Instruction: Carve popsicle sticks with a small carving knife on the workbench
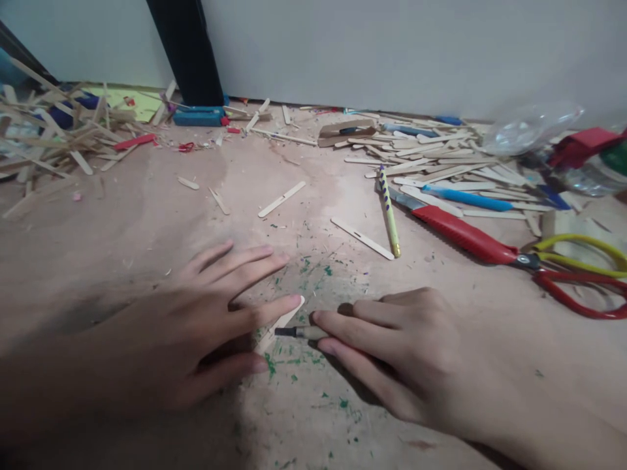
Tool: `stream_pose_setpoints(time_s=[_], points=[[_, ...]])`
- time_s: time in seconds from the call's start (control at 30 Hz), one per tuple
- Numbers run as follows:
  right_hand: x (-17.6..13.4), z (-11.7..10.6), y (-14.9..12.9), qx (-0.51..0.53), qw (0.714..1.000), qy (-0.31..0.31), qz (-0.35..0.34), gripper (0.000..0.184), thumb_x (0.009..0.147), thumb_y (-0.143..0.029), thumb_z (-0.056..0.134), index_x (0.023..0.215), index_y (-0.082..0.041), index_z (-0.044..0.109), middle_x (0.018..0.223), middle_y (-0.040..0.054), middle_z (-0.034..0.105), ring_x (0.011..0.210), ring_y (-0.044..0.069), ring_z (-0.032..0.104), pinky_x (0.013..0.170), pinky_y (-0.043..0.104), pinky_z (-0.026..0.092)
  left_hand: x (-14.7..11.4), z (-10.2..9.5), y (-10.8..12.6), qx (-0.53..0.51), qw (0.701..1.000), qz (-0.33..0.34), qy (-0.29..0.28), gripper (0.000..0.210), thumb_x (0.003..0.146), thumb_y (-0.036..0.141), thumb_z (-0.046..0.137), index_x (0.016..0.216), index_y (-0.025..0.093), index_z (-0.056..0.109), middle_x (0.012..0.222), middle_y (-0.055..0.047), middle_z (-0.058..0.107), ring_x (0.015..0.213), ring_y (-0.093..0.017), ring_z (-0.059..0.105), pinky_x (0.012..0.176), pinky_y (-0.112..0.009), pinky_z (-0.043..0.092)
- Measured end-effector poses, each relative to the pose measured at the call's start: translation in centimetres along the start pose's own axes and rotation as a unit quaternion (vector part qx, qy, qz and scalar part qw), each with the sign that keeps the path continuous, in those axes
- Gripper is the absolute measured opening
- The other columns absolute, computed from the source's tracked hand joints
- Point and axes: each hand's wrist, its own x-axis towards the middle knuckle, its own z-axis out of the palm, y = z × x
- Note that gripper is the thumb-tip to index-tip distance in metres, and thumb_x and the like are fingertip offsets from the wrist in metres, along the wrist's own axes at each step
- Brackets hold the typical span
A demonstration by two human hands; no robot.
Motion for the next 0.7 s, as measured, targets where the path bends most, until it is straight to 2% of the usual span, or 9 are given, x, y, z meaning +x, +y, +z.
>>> stream_pose_setpoints(time_s=[0.1, 0.2, 0.27, 0.37, 0.47, 0.53, 0.6, 0.67, 0.7], points=[[0.0, 0.1, -0.1, 0.004, 1.0, -0.013, -0.001, 0.03, 0.14, -0.024, 0.056, 0.159, -0.023, 0.08, 0.087, -0.0024, 0.08, 0.064, 0.014, 0.077, 0.055, 0.032, 0.052, 0.0, 0.0, 0.1, -0.002, 1.0, 0.003, -0.001, 0.058, 0.139, 0.044, 0.053, 0.195, 0.031, 0.054, 0.21, -0.025, 0.046, 0.198, -0.048, 0.045, 0.148, -0.094, 0.051], [0.1, 0.2, -0.3, 0.003, 1.0, -0.017, 0.011, 0.032, 0.14, -0.024, 0.056, 0.16, -0.022, 0.081, 0.087, -0.0024, 0.08, 0.064, 0.014, 0.078, 0.055, 0.033, 0.054, -0.1, 0.1, 0.1, -0.007, 1.0, 0.002, -0.002, 0.06, 0.136, 0.043, 0.059, 0.195, 0.031, 0.056, 0.212, -0.023, 0.044, 0.198, -0.048, 0.044, 0.151, -0.092, 0.049], [0.2, 0.3, -0.4, -0.003, 1.0, -0.018, 0.018, 0.032, 0.14, -0.024, 0.055, 0.155, -0.022, 0.083, 0.087, -0.0008, 0.081, 0.063, 0.016, 0.078, 0.054, 0.036, 0.055, -0.1, 0.1, 0.0, -0.011, 1.0, -0.003, 0.0, 0.062, 0.134, 0.042, 0.065, 0.195, 0.032, 0.056, 0.212, -0.022, 0.044, 0.199, -0.048, 0.044, 0.152, -0.091, 0.049], [0.3, 0.3, -0.6, -0.003, 0.999, -0.03, 0.022, 0.031, 0.139, -0.024, 0.055, 0.148, -0.024, 0.084, 0.088, 0.0009, 0.084, 0.062, 0.018, 0.08, 0.052, 0.038, 0.055, -0.1, 0.3, 0.1, -0.019, 1.0, -0.002, 0.009, 0.06, 0.134, 0.043, 0.067, 0.192, 0.031, 0.06, 0.21, -0.024, 0.048, 0.197, -0.051, 0.047, 0.148, -0.095, 0.051], [0.2, 0.4, -0.6, 0.012, 0.999, -0.028, 0.025, 0.035, 0.138, -0.022, 0.057, 0.164, -0.029, 0.079, 0.088, -0.0001, 0.085, 0.063, 0.019, 0.082, 0.051, 0.038, 0.056, 0.1, 0.5, 0.2, -0.029, 0.999, -0.003, 0.03, 0.058, 0.133, 0.046, 0.068, 0.188, 0.029, 0.065, 0.206, -0.027, 0.053, 0.194, -0.054, 0.051, 0.143, -0.097, 0.054], [0.3, 0.3, -0.5, 0.015, 0.999, -0.018, 0.024, 0.04, 0.137, -0.02, 0.057, 0.171, -0.031, 0.076, 0.089, -0.0001, 0.085, 0.062, 0.02, 0.081, 0.051, 0.039, 0.057, 0.3, 0.5, 0.1, -0.034, 0.999, 0.003, 0.022, 0.059, 0.132, 0.047, 0.072, 0.188, 0.029, 0.066, 0.205, -0.027, 0.055, 0.193, -0.054, 0.053, 0.144, -0.096, 0.054], [0.5, 0.2, -0.4, 0.017, 0.999, -0.025, 0.021, 0.042, 0.136, -0.019, 0.058, 0.172, -0.03, 0.077, 0.09, 0.0005, 0.085, 0.063, 0.02, 0.082, 0.052, 0.038, 0.057, 0.6, 0.3, -0.1, -0.035, 0.999, 0.006, 0.016, 0.062, 0.131, 0.049, 0.075, 0.188, 0.026, 0.064, 0.203, -0.028, 0.057, 0.191, -0.054, 0.055, 0.146, -0.095, 0.053], [0.7, 0.1, -0.4, 0.025, 0.999, -0.019, 0.016, 0.04, 0.136, -0.019, 0.059, 0.169, -0.027, 0.081, 0.085, -0.0005, 0.083, 0.061, 0.019, 0.08, 0.05, 0.037, 0.054, 0.8, -0.3, -0.1, -0.036, 0.998, 0.006, 0.05, 0.063, 0.132, 0.059, 0.074, 0.183, 0.023, 0.064, 0.196, -0.029, 0.064, 0.186, -0.052, 0.062, 0.147, -0.09, 0.053], [0.8, 0.1, -0.4, 0.031, 0.999, -0.014, 0.014, 0.039, 0.136, -0.019, 0.059, 0.166, -0.026, 0.083, 0.084, -0.0004, 0.084, 0.06, 0.018, 0.081, 0.049, 0.035, 0.053, 0.8, -0.9, 0.1, -0.043, 0.996, 0.002, 0.079, 0.06, 0.133, 0.062, 0.072, 0.177, 0.022, 0.066, 0.189, -0.028, 0.071, 0.179, -0.048, 0.069, 0.146, -0.082, 0.058]])
